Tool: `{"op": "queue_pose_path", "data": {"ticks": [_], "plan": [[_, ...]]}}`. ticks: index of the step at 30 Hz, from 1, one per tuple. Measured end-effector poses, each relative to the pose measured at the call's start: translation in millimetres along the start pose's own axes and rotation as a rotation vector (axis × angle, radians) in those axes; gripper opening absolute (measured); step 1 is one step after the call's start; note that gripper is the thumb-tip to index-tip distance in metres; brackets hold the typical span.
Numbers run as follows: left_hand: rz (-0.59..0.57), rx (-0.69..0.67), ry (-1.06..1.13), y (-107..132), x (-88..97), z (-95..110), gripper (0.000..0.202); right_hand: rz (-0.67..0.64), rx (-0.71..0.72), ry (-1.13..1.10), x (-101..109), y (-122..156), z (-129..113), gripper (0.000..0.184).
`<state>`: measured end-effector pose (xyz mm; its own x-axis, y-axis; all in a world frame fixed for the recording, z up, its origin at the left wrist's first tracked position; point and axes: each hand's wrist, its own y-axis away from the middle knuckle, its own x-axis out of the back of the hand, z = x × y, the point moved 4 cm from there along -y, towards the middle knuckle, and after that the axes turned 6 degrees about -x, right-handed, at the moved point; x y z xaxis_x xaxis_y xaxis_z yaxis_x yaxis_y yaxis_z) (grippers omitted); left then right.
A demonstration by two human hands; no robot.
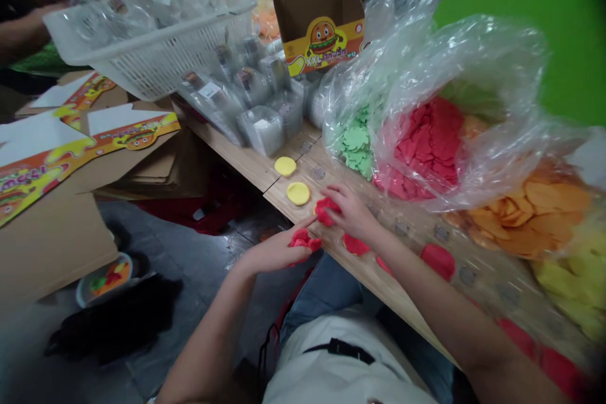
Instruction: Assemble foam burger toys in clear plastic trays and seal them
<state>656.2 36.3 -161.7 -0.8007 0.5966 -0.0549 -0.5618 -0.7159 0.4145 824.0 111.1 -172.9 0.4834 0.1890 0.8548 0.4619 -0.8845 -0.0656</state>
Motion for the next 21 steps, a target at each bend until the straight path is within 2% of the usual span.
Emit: {"op": "queue_pose_path", "data": {"ticks": [2,4,8,14,18,21], "plan": [[-0.011,-0.031,-0.148,-6.6,2.7,2.7,0.071,0.079,-0.109,0.071,5.8,14.3,9.4,0.042],[0.013,-0.039,-0.266,-12.1,5.5,3.1,0.071,0.078,-0.188,0.209,4.2,29.5,13.7,0.046],[0.070,-0.025,-0.403,-18.1,8.0,1.1,0.071,0.002,-0.183,0.463,-10.8,47.8,1.9,0.049],[0.103,-0.109,-0.381,-18.2,7.4,-4.5,0.069,0.006,-0.175,0.546,-17.6,45.1,-16.0,0.049],[0.137,-0.177,-0.274,-17.3,6.0,-5.3,0.073,-0.023,-0.129,0.538,-20.4,44.1,-19.1,0.047],[0.148,-0.161,-0.252,-13.7,3.4,-3.9,0.074,-0.043,-0.113,0.533,-20.3,43.3,-19.8,0.045]]}}
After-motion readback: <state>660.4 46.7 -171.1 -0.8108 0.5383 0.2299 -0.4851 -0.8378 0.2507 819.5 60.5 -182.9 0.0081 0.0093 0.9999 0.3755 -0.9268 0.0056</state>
